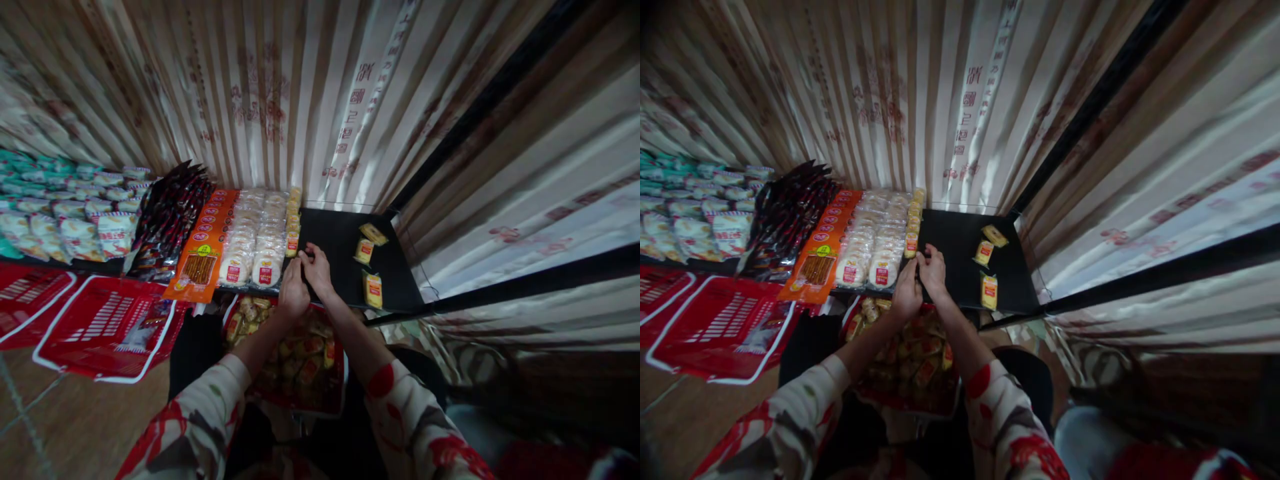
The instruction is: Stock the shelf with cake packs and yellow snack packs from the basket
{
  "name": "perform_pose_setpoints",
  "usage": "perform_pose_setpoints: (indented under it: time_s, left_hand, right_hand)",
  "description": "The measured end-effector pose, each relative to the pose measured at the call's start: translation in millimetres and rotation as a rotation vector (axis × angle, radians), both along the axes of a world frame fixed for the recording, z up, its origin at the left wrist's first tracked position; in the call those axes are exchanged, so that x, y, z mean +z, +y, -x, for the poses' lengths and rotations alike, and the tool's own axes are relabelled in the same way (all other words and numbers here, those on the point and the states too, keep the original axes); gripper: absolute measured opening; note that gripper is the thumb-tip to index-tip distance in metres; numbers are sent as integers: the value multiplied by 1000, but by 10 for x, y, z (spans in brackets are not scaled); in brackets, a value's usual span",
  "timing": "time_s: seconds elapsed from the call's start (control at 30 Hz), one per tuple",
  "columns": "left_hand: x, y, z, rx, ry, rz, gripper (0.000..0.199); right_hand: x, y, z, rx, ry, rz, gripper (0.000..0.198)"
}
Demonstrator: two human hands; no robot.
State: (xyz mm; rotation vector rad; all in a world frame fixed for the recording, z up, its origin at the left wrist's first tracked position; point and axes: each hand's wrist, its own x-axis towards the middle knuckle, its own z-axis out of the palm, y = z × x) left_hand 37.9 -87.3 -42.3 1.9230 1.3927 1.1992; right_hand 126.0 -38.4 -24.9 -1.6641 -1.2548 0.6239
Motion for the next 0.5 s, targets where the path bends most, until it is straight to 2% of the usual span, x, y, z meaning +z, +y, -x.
perform_pose_setpoints:
  time_s: [0.13, 0.23, 0.3, 0.37, 0.5]
  left_hand:
    - [83, -325, 86, -68, 68, -59, 43]
    - [31, -607, 133, -154, 90, -8, 32]
    - [-47, -765, 137, -182, 137, 121, 31]
    - [-134, -880, 118, -189, 218, 289, 27]
    - [-280, -1003, 69, -185, 318, 618, 22]
  right_hand:
    - [102, -528, -31, 27, 115, -102, 35]
    - [-5, -987, -97, 90, 113, -66, 33]
    - [-152, -1239, -168, 124, -36, 16, 31]
    - [-313, -1416, -253, 219, -255, 112, 30]
    - [-536, -1568, -407, 367, -648, 406, 35]
